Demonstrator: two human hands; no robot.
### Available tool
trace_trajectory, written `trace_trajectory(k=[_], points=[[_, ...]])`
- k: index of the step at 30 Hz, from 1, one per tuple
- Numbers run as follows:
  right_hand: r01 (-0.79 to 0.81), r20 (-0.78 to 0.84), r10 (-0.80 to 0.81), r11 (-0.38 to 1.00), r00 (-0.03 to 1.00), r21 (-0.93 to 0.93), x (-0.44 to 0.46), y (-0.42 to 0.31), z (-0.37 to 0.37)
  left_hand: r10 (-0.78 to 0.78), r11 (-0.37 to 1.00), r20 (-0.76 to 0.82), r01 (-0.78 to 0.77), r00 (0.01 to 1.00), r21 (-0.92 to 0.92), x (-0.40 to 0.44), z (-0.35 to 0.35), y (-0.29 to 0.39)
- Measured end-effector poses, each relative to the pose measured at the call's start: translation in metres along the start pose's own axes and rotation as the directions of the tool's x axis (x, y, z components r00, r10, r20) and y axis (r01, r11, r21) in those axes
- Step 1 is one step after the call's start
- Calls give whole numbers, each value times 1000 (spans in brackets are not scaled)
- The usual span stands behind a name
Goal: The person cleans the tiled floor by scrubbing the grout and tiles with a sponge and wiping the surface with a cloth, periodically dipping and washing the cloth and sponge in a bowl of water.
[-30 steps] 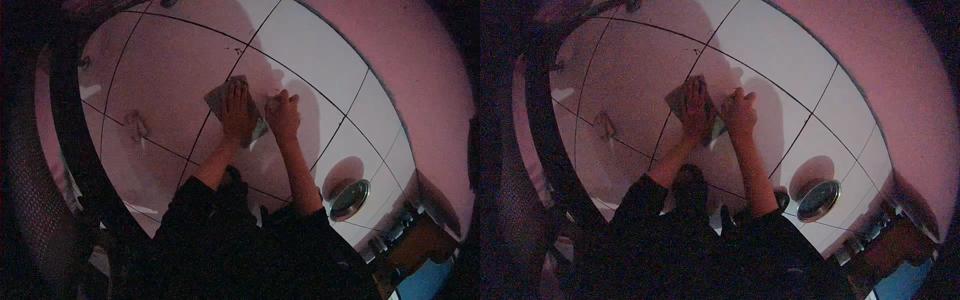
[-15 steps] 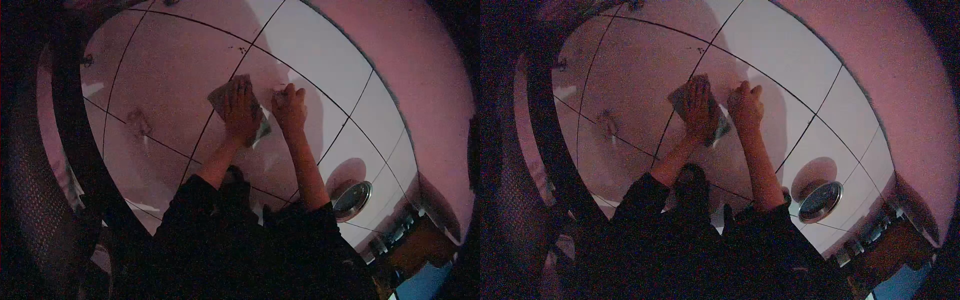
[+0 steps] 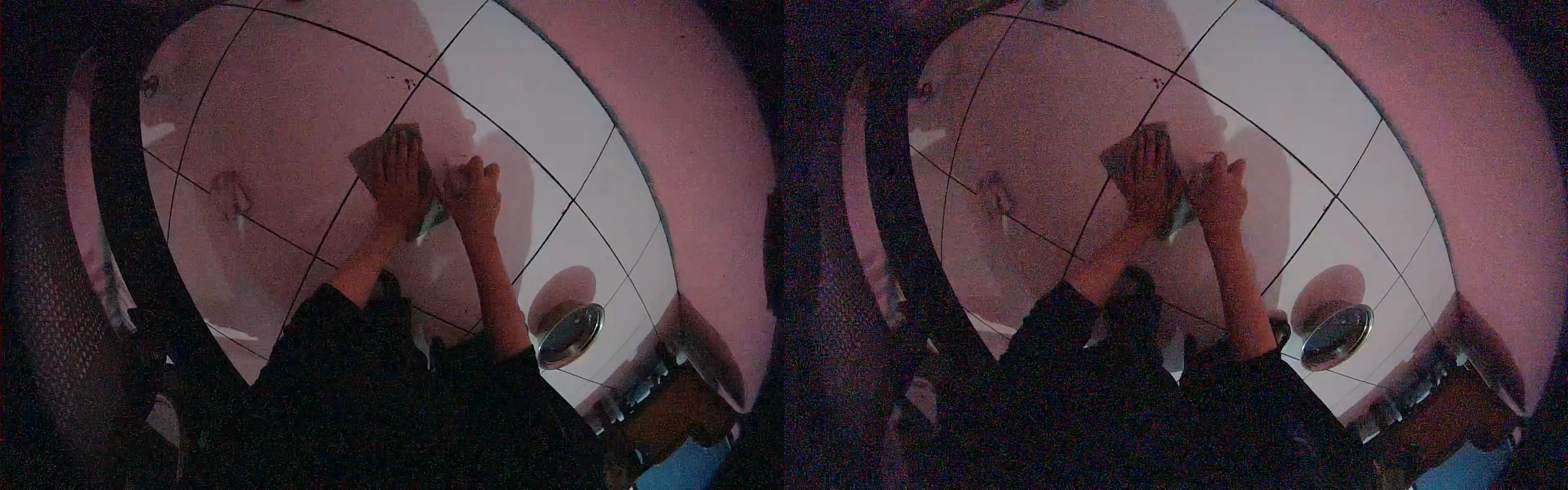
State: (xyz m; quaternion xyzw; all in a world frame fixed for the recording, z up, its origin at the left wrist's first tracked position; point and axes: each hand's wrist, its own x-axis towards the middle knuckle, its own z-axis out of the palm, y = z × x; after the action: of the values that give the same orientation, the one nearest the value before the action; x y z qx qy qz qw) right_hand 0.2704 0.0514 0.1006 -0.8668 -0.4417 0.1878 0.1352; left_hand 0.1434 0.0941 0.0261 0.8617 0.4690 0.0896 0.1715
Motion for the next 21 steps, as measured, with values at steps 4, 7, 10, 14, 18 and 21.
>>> trace_trajectory(k=[4, 7, 10, 14, 18, 21], points=[[73, -75, -71, 997, 995, 31, 54, -20, 14, -8, 998, -73, 3, 997, -61, 0, 8, 1], [115, -240, -128, 991, 962, -66, 85, -39, 13, -20, 996, -68, 14, 997, -82, 2, 0, 3], [100, -116, -103, 995, 988, -27, 87, -41, 8, -8, 999, -69, 4, 998, -50, -3, 0, 2], [63, -92, -67, 997, 993, -48, 47, -33, 17, -121, 992, -17, 121, 992, -32, 2, -4, 0], [71, -102, -73, 997, 992, -23, 51, -39, 14, -137, 990, -64, 138, 988, 4, -2, -2, 0], [92, -87, -96, 995, 992, -47, 88, -47, 12, -142, 990, -67, 143, 988, 9, -3, 0, 0]])
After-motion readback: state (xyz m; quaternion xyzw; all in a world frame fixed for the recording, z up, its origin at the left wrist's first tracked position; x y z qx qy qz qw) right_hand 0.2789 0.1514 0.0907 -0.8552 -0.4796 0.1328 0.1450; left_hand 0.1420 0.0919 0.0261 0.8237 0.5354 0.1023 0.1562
